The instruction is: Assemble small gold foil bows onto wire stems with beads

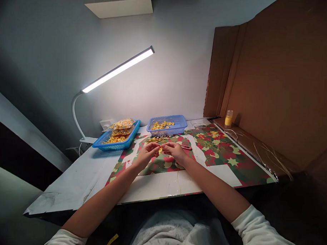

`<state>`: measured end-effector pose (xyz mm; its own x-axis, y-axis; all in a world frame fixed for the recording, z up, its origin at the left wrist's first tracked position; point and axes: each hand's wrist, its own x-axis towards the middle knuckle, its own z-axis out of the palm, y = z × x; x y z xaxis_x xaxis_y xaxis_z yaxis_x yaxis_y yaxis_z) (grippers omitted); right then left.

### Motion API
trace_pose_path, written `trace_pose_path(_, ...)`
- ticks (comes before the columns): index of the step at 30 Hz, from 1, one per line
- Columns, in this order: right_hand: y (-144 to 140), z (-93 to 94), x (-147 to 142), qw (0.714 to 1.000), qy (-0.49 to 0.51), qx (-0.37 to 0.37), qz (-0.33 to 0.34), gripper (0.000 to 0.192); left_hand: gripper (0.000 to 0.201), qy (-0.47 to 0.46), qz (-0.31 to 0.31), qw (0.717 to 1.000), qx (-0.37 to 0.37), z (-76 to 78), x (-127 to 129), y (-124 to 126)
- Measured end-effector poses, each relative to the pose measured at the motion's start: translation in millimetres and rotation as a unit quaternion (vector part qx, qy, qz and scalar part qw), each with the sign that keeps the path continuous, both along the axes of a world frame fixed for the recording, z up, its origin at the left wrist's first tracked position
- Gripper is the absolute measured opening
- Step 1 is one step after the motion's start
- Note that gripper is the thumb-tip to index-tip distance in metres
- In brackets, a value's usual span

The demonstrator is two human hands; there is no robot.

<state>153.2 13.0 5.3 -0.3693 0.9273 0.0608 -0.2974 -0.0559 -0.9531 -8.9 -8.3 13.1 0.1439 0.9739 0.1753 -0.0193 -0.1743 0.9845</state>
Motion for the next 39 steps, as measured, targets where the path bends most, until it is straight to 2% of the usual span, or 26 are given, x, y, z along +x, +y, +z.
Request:
trace_pose_path(3, 1, -1.1, 1, 0.998, -0.034, 0.043, -0.031, 0.036, 0.045, 0.007, 0.002, 1.000, -0.001, -2.2, 1, -1)
trace_pose_path(7, 2, -4.9, 0, 0.990, -0.069, 0.118, -0.026, 0.037, 0.045, -0.001, -0.003, 1.000, 0.010, -3.9, -1, -1)
trace_pose_path(10, 4, -8.2, -1, 0.986, -0.062, 0.143, -0.055, 0.038, 0.047, -0.028, -0.003, 1.000, 0.000, -4.2, -1, -1)
trace_pose_path(14, 7, -8.6, 0, 0.987, -0.033, 0.116, -0.108, 0.040, 0.047, -0.069, 0.007, 0.997, -0.032, -3.6, -2, 0)
trace_pose_path(19, 8, -6.7, 3, 0.979, -0.096, 0.119, -0.137, 0.030, 0.039, -0.075, 0.059, 0.995, 0.006, -5.7, -4, 3)
trace_pose_path(21, 8, -6.0, 2, 0.985, -0.095, 0.083, -0.118, 0.024, 0.036, -0.059, 0.065, 0.996, 0.018, -8.4, -5, 5)
trace_pose_path(24, 5, -4.2, 1, 0.995, -0.083, 0.028, -0.048, 0.021, 0.037, -0.029, 0.062, 0.997, 0.020, -13.1, -7, 8)
trace_pose_path(28, -1, -2.9, -1, 0.996, -0.084, 0.017, 0.003, 0.026, 0.039, -0.004, 0.057, 0.998, 0.017, -16.5, -8, 8)
trace_pose_path(30, -2, -4.1, -1, 0.996, -0.089, 0.017, -0.005, 0.029, 0.039, 0.005, 0.049, 0.999, 0.019, -17.0, -8, 8)
trace_pose_path(36, 6, -9.0, 1, 0.985, -0.118, 0.060, -0.106, 0.029, 0.038, 0.073, 0.023, 0.994, 0.077, -20.6, -7, 7)
trace_pose_path(39, 6, -7.9, 3, 0.988, -0.121, 0.064, -0.064, 0.029, 0.032, 0.135, 0.008, 0.982, 0.133, -21.2, -8, 5)
